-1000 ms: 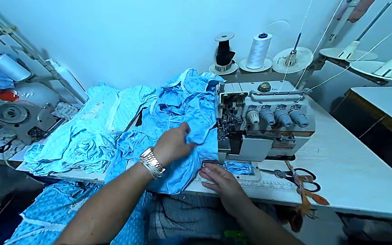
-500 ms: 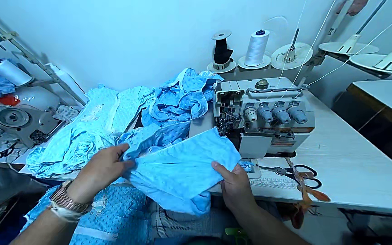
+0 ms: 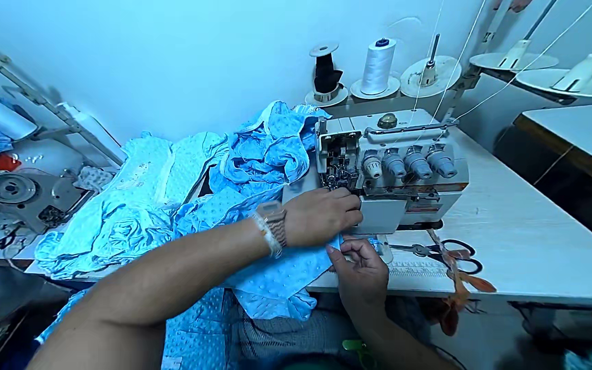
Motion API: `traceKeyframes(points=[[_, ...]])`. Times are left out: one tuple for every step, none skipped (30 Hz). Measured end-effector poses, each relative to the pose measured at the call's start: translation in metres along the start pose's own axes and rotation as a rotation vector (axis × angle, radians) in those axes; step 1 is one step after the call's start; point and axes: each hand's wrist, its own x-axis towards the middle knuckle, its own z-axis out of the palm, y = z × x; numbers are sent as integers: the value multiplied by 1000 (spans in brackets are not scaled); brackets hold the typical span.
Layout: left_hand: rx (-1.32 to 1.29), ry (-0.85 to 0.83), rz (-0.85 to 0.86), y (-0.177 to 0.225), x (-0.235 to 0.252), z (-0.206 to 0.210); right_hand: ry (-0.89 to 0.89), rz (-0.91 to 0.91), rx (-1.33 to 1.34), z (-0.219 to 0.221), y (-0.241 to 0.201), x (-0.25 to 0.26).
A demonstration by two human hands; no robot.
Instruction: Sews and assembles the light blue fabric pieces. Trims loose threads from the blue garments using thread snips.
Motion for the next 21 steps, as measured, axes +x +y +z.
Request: traceKeyframes(points=[[-19,-26,57,-10,7,3,-2,0,-6,-1,-1,1],[-35,-30,108,-18,12,3,-4,32,-1,-3,-2,3],[-61,-32,140,-23,13,0,-5,86,12,-4,-3,5],[-99,-38,150,-26,12,-5,-14,149,25,-5,-4,6],[-150,-41,147,-29,9,-9,-31,201,30,-6,-6,7],[-212,-42,128,-32,6,-13,-57,233,32,-6,-6,6],[-278,-34,107,-34,2,-16,-82,247,34,-5,-6,4],[-341,-25,90,-36,-2,-18,-103,243,38,-3,-5,1],[-400,-20,75,-38,-5,-19,-119,232,42,-1,-3,-2],[-443,-13,61,-40,-7,-20,-131,233,48,1,-1,-4],[-483,-6,53,-41,-8,-20,-139,251,58,3,0,-5],[-519,-9,46,-41,-7,-18,-146,282,80,4,-1,-7],[-542,-37,34,-40,-5,-16,-156,314,111,6,-2,-9],[-551,-95,13,-38,-2,-15,-176,358,151,8,-5,-10],[-548,-171,-23,-35,3,-16,-198,415,194,9,-9,-11],[-541,-257,-66,-31,8,-16,-216,468,241,11,-11,-11],[-528,-340,-108,-27,13,-17,-219,500,270,13,-12,-11],[-510,-399,-136,-25,17,-18,-209,512,286,14,-12,-11],[-481,-441,-143,-24,21,-19,-185,509,287,15,-10,-9],[-450,-449,-134,-25,23,-20,-164,499,288,15,-9,-7],[-415,-445,-124,-26,23,-21,-149,483,289,14,-7,-5]])
